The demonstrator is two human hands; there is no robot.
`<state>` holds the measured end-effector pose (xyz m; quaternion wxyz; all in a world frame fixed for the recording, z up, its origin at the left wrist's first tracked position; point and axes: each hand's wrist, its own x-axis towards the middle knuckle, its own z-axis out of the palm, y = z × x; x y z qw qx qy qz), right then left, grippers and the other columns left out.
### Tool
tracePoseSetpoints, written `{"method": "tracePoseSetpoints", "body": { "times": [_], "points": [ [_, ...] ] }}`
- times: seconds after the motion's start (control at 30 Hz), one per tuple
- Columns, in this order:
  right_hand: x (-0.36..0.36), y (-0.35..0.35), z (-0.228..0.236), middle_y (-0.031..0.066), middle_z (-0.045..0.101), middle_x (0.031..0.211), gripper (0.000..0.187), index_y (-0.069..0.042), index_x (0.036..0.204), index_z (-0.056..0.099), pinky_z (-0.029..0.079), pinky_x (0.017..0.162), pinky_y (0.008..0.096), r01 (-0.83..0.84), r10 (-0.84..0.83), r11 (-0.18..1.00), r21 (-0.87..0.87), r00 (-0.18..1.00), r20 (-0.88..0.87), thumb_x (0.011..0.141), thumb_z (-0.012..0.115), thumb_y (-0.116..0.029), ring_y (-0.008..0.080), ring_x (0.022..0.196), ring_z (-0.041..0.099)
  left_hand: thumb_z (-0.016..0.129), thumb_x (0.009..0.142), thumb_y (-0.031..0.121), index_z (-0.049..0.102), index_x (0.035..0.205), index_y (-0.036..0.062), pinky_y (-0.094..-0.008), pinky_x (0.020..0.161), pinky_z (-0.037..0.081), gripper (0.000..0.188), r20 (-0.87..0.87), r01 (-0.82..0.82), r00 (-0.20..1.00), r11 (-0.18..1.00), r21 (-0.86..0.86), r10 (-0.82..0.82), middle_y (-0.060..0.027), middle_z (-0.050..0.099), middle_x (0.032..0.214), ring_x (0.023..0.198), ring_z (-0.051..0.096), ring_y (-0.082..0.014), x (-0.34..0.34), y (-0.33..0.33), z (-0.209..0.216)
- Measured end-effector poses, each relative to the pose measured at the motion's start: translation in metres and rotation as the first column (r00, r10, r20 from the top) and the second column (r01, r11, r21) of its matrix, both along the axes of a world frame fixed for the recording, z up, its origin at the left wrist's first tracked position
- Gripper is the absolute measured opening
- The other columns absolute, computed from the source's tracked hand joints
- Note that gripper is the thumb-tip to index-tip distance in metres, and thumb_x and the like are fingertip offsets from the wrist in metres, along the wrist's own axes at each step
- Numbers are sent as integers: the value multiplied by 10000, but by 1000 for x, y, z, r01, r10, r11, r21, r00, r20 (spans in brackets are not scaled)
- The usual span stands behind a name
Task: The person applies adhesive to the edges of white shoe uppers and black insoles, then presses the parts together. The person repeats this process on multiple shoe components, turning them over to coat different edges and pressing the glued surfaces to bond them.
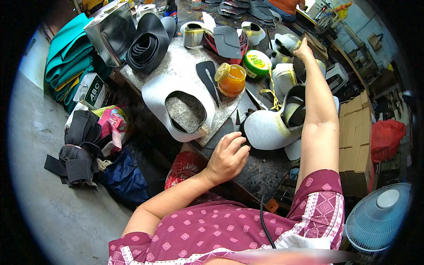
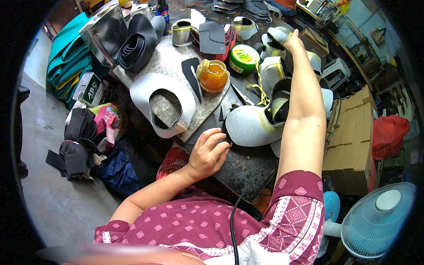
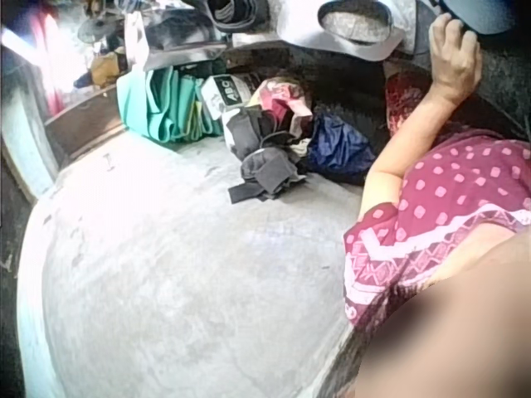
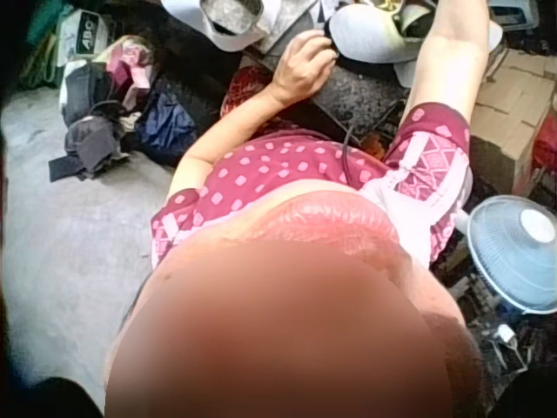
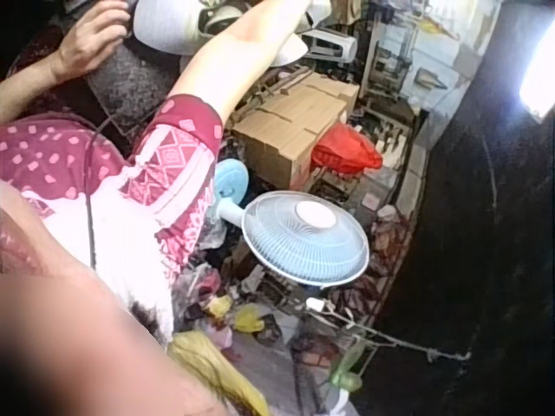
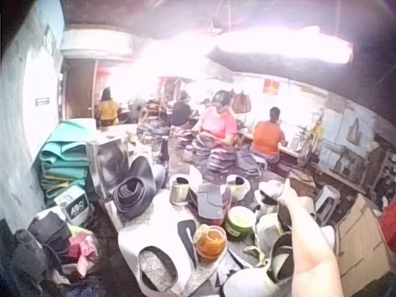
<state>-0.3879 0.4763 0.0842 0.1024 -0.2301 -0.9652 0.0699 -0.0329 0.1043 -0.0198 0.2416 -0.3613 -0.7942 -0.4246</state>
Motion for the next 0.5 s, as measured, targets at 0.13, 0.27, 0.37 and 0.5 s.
{"method": "tracePoseSetpoints", "body": {
  "times": [0.13,0.27,0.37,0.5],
  "points": [
    [-11,9,8,265,545,1341,980,-105,1547,185,465,994,414,-147,155,984,104,985,-75,772,765,-262,366,1197,579,696,748,40,612,946,27,-438,936,462,215,-2,8,1000,1000,7,-8,-139,569,1081,1130,526,-346,-1,0,-2],
    [20,-37,43,163,694,1012,790,-155,1535,281,499,832,346,-470,506,861,193,828,-243,871,702,-238,220,907,652,686,759,47,604,951,30,-437,929,454,210,-5,6,1000,999,38,-6,-135,557,1071,1131,518,-345,0,0,-4],
    [69,-96,64,116,714,984,563,-177,1473,424,502,830,321,-718,694,695,-40,684,-224,946,618,-128,147,870,646,686,755,51,603,950,30,-433,925,452,213,-9,-7,1000,999,38,7,-132,553,1059,1127,514,-344,0,2,-4],
    [134,-163,52,97,716,1026,391,-208,1218,687,530,863,324,-947,933,300,111,267,-243,928,512,-13,254,952,685,705,721,34,622,930,37,-432,916,473,224,-1,-24,1000,999,38,24,-124,582,1048,1092,540,-349,1,2,-4]
  ]
}}
